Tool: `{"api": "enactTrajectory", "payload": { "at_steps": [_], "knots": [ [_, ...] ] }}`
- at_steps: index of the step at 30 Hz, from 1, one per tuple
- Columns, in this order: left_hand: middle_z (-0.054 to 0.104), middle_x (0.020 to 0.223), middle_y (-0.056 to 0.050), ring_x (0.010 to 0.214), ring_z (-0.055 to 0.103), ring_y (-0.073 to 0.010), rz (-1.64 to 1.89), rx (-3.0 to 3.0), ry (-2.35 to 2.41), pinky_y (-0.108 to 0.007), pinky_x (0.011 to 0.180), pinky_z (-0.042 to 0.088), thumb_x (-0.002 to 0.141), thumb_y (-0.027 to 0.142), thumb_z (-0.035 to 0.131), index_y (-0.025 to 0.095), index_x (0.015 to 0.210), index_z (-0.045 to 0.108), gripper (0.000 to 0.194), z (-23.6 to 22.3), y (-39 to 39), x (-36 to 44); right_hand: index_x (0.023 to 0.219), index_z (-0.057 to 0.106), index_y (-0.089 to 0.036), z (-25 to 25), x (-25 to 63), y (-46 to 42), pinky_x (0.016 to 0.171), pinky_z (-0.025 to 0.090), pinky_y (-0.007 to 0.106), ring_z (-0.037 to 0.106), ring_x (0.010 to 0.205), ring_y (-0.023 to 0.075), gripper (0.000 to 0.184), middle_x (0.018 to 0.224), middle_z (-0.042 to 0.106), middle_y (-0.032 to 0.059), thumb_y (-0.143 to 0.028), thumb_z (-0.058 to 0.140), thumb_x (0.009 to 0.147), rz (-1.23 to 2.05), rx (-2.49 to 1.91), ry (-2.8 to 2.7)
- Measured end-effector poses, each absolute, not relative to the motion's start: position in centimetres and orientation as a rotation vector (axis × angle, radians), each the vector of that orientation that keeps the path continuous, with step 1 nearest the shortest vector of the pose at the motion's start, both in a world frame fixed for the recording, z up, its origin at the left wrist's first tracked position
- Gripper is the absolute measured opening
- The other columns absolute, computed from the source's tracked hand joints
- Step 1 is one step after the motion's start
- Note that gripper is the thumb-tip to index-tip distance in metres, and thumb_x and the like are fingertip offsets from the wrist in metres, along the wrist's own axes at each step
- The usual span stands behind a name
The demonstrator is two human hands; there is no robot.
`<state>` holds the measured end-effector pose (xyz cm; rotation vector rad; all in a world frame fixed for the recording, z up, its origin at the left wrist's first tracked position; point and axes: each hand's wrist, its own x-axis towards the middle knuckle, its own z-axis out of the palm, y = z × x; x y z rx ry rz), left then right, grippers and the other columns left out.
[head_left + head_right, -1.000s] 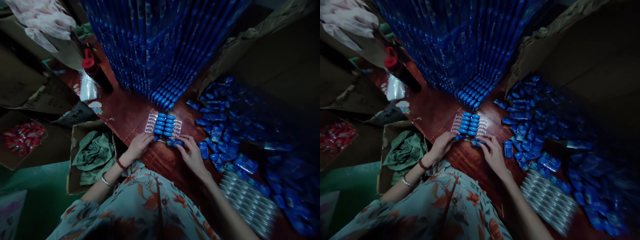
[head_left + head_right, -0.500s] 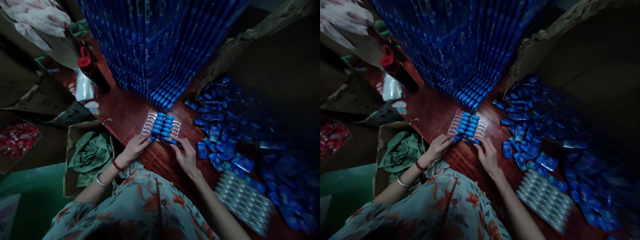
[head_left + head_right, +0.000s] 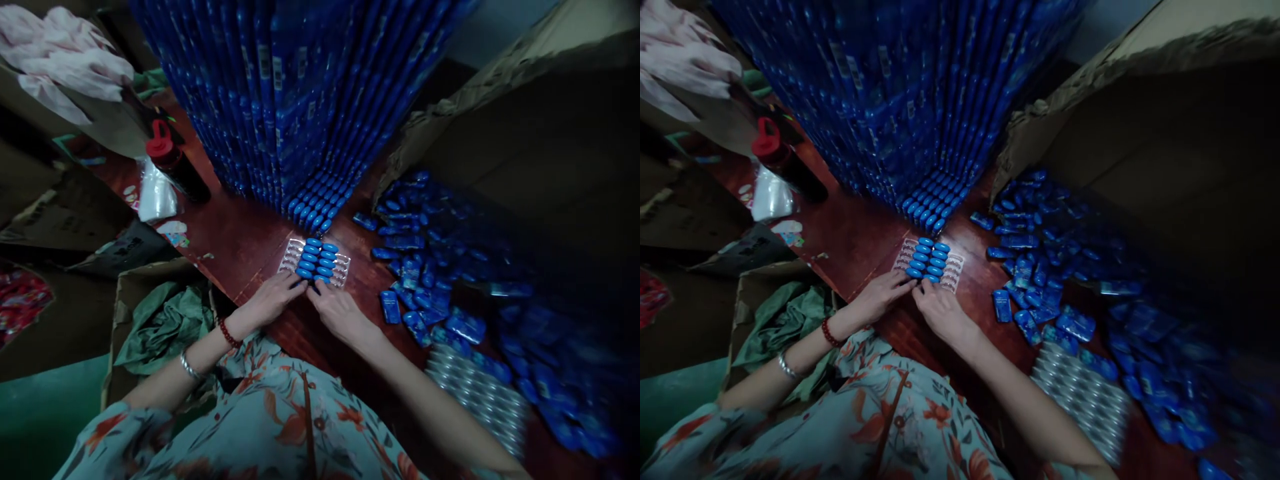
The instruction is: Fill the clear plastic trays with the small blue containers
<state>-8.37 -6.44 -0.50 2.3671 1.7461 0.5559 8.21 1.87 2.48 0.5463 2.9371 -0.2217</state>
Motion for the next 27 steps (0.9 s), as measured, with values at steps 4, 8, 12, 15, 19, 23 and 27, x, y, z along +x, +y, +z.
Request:
{"api": "enactTrajectory", "payload": {
  "at_steps": [4,8,12,15,19,23,27],
  "knots": [
    [0.056,0.111,-0.011,0.096,0.054,-0.0189,0.841,2.306,1.945,-0.032,0.078,0.046,0.093,0.022,0.038,0.024,0.123,0.051,0.032,-1.9,-7.9,-8.3,0.124,0.052,-0.018,0.9,9.4,1.2,0.069,0.05,0.027,0.06,0.083,0.018,0.037,0.097,0.061,0.0096,-0.013,0.038,0.09,-0.217,0.665,3.099],
    [0.049,0.126,-0.011,0.111,0.049,-0.0219,1.092,2.048,2.137,-0.038,0.091,0.041,0.093,0.027,0.04,0.029,0.135,0.04,0.042,-1.4,-6.4,-7.7,0.138,0.038,-0.022,-0.6,10.6,1.1,0.085,0.047,0.031,0.057,0.101,0.0198,0.046,0.117,0.057,0.0117,-0.027,0.041,0.093,-0.329,1.118,3.341],
    [0.029,0.146,-0.012,0.134,0.028,-0.0257,0.95,1.876,2.157,-0.045,0.106,0.028,0.095,0.034,0.029,0.022,0.142,0.026,0.048,-1.4,-2.5,-6.4,0.146,0.013,-0.025,-1.7,8.8,2.0,0.105,0.032,0.047,0.027,0.134,0.0255,0.059,0.149,0.025,0.0106,-0.035,0.036,0.093,-0.61,1.327,3.303],
    [0.024,0.149,-0.01,0.136,0.025,-0.0226,0.825,1.809,2.105,-0.044,0.109,0.026,0.097,0.034,0.024,0.021,0.142,0.027,0.047,-2.0,-1.0,-5.7,0.146,0.003,-0.025,-2.4,7.6,2.3,0.108,0.025,0.05,0.012,0.14,0.0232,0.059,0.153,0.01,0.009,-0.037,0.029,0.095,-0.809,1.192,3.233],
    [0.021,0.15,-0.011,0.139,0.019,-0.0251,0.841,1.832,2.173,-0.052,0.111,0.018,0.096,0.035,0.027,0.022,0.141,0.028,0.047,-1.7,-1.6,-5.2,0.145,0.017,-0.029,-2.0,10.2,4.3,0.109,0.021,0.051,0.018,0.138,0.0223,0.055,0.151,0.022,0.007,-0.04,0.033,0.094,-0.82,1.048,3.211],
    [0.034,0.145,-0.01,0.137,0.025,-0.0214,1.014,2.043,2.106,-0.045,0.111,0.023,0.095,0.031,0.032,0.023,0.136,0.038,0.042,0.0,-0.7,-3.2,0.134,0.043,-0.027,-0.8,16.3,12.5,0.108,0.022,0.05,0.031,0.132,0.023,0.047,0.143,0.037,0.0085,-0.045,0.03,0.093,-0.633,1.692,3.194],
    [0.046,0.136,-0.011,0.13,0.037,-0.0261,0.748,2.209,2.059,-0.051,0.11,0.024,0.093,0.036,0.038,0.02,0.13,0.047,0.041,0.6,2.8,-0.4,0.135,0.043,-0.022,0.0,18.7,23.1,0.107,0.024,0.045,0.028,0.133,0.025,0.061,0.144,0.032,0.0114,-0.058,0.028,0.087,-0.599,2.095,2.878]
  ]
}}
